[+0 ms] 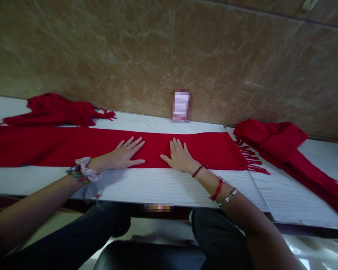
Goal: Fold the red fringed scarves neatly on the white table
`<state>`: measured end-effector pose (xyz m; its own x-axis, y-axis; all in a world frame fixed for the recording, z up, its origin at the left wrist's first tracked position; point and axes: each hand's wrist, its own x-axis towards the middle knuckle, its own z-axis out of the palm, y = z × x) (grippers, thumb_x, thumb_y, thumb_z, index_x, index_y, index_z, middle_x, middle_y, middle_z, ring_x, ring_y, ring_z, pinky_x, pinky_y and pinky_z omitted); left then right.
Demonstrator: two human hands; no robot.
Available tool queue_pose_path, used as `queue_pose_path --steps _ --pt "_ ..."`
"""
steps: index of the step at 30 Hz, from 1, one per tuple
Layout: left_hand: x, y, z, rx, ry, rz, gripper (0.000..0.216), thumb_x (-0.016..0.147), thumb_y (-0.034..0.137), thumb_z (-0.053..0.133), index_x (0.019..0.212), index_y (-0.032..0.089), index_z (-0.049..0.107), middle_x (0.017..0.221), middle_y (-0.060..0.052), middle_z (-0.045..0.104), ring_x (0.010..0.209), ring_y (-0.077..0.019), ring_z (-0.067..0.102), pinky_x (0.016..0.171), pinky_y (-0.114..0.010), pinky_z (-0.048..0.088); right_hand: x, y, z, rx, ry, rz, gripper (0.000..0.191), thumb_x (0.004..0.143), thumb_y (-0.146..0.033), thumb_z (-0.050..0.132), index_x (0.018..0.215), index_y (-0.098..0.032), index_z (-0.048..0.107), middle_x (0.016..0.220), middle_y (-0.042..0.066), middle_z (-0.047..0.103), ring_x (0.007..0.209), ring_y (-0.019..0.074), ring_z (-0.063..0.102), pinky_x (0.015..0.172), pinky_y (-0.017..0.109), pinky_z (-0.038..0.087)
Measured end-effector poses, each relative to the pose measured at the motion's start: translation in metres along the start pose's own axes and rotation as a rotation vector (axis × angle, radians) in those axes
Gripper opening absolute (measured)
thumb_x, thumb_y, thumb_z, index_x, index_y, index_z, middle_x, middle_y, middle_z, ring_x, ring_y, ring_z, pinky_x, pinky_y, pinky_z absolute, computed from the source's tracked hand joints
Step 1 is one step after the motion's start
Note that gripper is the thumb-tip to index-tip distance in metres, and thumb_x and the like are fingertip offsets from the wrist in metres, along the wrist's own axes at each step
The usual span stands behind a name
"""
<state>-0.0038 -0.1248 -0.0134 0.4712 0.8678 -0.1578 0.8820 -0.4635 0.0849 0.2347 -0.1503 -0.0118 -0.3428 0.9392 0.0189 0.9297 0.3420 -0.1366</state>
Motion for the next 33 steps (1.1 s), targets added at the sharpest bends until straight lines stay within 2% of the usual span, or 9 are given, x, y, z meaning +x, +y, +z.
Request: queue_pose_path --steps 3,7,12,15,17,21,24,27,33 --pt "0.008 -0.003 -0.014 -0.054 -0.038 -0.014 0.078 0.085 0.065 0.027 0.147 0.018 0.014 0.154 -0.01 0.007 0.141 -0.0302 0.001 0.11 -0.053 0.01 -0.004 -0.009 -0.009 0.014 0.062 -0.069 0.07 0.091 -0.05 0.033 0.141 0.0 0.029 0.149 0.022 0.021 0.139 0.0309 0.014 0.11 0.05 0.02" --pt "0.035 -0.025 -0.036 0.011 0.013 0.002 0.067 0.088 0.054 0.034 0.143 0.018 0.028 0.152 -0.013 0.014 0.14 -0.0323 0.01 0.109 -0.052 0.016 -0.009 -0.036 -0.011 -0.034 0.059 -0.249 0.061 0.088 -0.038 0.047 0.135 0.0 0.041 0.145 0.023 0.033 0.136 0.03 0.027 0.109 0.045 0.026" --pt "0.073 -0.063 -0.049 0.04 -0.003 0.264 0.044 0.088 0.03 0.039 0.128 0.015 0.051 0.137 -0.01 0.048 0.124 -0.0186 0.044 0.104 -0.028 0.03 -0.01 -0.072 -0.004 -0.068 0.107 -0.432 0.047 0.087 -0.026 0.051 0.127 -0.002 0.049 0.133 0.021 0.05 0.124 0.0247 0.046 0.104 0.037 0.037" --pt "0.084 -0.076 -0.048 0.025 0.039 0.296 0.039 0.086 0.028 0.042 0.119 0.016 0.058 0.122 -0.007 0.06 0.11 -0.0147 0.054 0.096 -0.021 0.036 -0.008 -0.086 -0.006 -0.101 0.091 -0.479 0.033 0.088 -0.016 0.047 0.117 -0.005 0.057 0.124 0.019 0.058 0.115 0.0214 0.054 0.099 0.033 0.042" --pt "0.089 -0.078 -0.048 -0.017 0.06 0.273 0.038 0.084 0.031 0.044 0.115 0.015 0.06 0.116 -0.007 0.063 0.103 -0.0145 0.056 0.09 -0.02 0.038 -0.007 -0.091 -0.009 -0.123 0.047 -0.494 0.029 0.088 -0.009 0.044 0.113 -0.007 0.059 0.119 0.017 0.061 0.109 0.0201 0.058 0.094 0.032 0.045" --pt "0.101 -0.071 -0.05 -0.171 -0.032 0.205 0.038 0.078 0.035 0.05 0.107 0.014 0.062 0.095 -0.004 0.068 0.081 -0.0131 0.058 0.072 -0.019 0.041 -0.006 -0.088 -0.006 -0.089 0.016 -0.491 0.032 0.086 -0.002 0.041 0.112 -0.01 0.059 0.116 0.015 0.062 0.106 0.0181 0.059 0.088 0.031 0.048" --pt "0.11 -0.065 -0.05 -0.237 -0.05 0.205 0.033 0.073 0.035 0.054 0.095 0.014 0.065 0.078 -0.001 0.066 0.069 -0.0114 0.054 0.064 -0.018 0.038 -0.005 -0.082 0.003 -0.036 0.067 -0.488 0.033 0.086 -0.002 0.04 0.11 -0.012 0.06 0.115 0.012 0.062 0.105 0.0164 0.057 0.087 0.029 0.047" --pt "0.118 -0.062 -0.05 -0.267 -0.062 0.226 0.026 0.069 0.035 0.057 0.082 0.014 0.066 0.07 0.0 0.064 0.064 -0.0107 0.051 0.06 -0.019 0.036 -0.004 -0.08 0.011 -0.071 0.153 -0.496 0.028 0.087 -0.004 0.041 0.106 -0.011 0.061 0.111 0.012 0.063 0.1 0.017 0.057 0.083 0.029 0.046" --pt "0.124 -0.058 -0.053 -0.343 -0.105 0.266 0.027 0.066 0.037 0.059 0.083 0.016 0.066 0.069 0.002 0.064 0.062 -0.0098 0.051 0.057 -0.017 0.035 -0.007 -0.085 0.01 -0.309 0.25 -0.517 0.014 0.086 -0.008 0.048 0.088 -0.013 0.061 0.082 0.008 0.062 0.078 0.0187 0.054 0.064 0.03 0.042"
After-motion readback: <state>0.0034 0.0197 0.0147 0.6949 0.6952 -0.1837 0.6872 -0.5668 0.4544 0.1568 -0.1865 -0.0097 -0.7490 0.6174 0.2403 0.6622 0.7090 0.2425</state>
